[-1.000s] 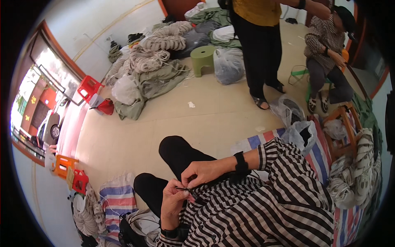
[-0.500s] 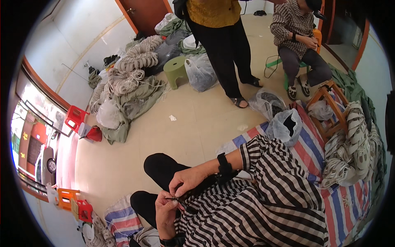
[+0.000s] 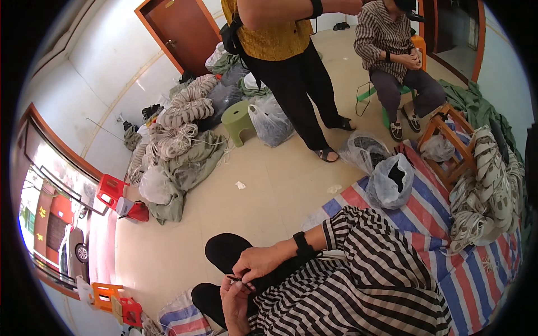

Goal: The recorder is sorting and assembling small black plastic components (possibly cord locks or shoe parts) while seated on the floor in a material storage or component assembly area.

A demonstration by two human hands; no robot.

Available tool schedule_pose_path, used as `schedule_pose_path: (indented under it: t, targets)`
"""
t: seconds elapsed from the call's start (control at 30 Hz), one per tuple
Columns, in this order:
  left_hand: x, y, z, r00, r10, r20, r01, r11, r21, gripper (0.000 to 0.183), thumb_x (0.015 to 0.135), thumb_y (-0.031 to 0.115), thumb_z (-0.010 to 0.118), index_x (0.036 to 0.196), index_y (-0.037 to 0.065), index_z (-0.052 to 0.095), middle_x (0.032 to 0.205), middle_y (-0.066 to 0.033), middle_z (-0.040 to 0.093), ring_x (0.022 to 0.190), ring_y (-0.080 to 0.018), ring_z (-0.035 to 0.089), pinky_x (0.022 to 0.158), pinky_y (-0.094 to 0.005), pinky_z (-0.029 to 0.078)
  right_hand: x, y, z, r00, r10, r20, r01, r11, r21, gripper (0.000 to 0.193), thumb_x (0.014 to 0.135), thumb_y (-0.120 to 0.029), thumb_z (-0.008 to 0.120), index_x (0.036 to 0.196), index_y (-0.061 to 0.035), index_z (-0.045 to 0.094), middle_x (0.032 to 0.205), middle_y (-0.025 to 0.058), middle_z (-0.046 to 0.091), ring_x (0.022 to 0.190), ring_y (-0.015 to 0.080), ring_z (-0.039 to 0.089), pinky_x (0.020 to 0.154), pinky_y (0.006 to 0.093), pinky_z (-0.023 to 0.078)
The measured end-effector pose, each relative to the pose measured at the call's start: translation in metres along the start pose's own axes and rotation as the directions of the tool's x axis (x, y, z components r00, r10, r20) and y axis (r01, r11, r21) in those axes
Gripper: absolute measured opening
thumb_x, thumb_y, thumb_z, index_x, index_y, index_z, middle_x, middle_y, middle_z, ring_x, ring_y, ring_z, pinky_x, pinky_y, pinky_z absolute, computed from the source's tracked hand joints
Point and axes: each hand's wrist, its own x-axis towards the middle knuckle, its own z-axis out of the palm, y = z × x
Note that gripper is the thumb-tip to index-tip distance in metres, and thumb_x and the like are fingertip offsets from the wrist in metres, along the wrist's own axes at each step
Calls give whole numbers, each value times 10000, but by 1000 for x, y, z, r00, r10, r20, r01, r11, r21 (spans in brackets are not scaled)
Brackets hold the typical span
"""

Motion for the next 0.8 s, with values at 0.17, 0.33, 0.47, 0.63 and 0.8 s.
schedule_pose_path:
  t: [0.17, 0.33, 0.47, 0.63, 0.8]
  targets:
    - [14, 9, -22, 1000, -3, 18, 3, 1000, 10, 105, 804, 20, 566, 895, 38, 519, 714, -105, 586, 650, -214, 595, 603, -342, 519, 8, 40, -30, 972, 236, -12, -223, 932, 284, 126, 792, -144, 591, 830, -26, 616, 699, 68, 632, 622, 134, 605, 578, 275, 484]
    - [10, 3, -81, 998, -52, -24, 53, 998, 27, 106, 814, 48, 553, 916, 37, 526, 705, -118, 588, 630, -224, 586, 607, -364, 506, -13, 92, -72, 845, 417, -336, -300, 888, 347, 159, 824, -159, 568, 839, -5, 603, 672, 68, 621, 572, 119, 600, 519, 246, 488]
    - [1, -15, -117, 991, -111, -76, 104, 991, -84, 139, 810, 56, 553, 945, 48, 523, 724, -137, 595, 618, -230, 588, 589, -357, 507, -45, 100, -85, 776, 489, -398, -325, 851, 412, 147, 834, -147, 564, 847, -6, 603, 677, 60, 616, 573, 115, 592, 521, 242, 483]
    - [-5, -34, -126, 983, -110, -150, 98, 992, -82, 141, 807, 67, 564, 940, 41, 526, 734, -139, 601, 581, -224, 573, 541, -325, 495, -63, 104, -83, 666, 563, -489, -289, 799, 527, 126, 878, -128, 536, 852, -23, 599, 698, 20, 600, 635, 87, 583, 556, 214, 469]
    - [-3, -39, -121, 982, -114, -149, 102, 991, -87, 147, 806, 84, 572, 943, 40, 547, 727, -123, 599, 572, -203, 555, 532, -313, 463, -74, 104, -79, 676, 561, -477, -287, 797, 531, 132, 879, -132, 539, 850, -15, 594, 701, 25, 602, 631, 85, 581, 554, 212, 468]
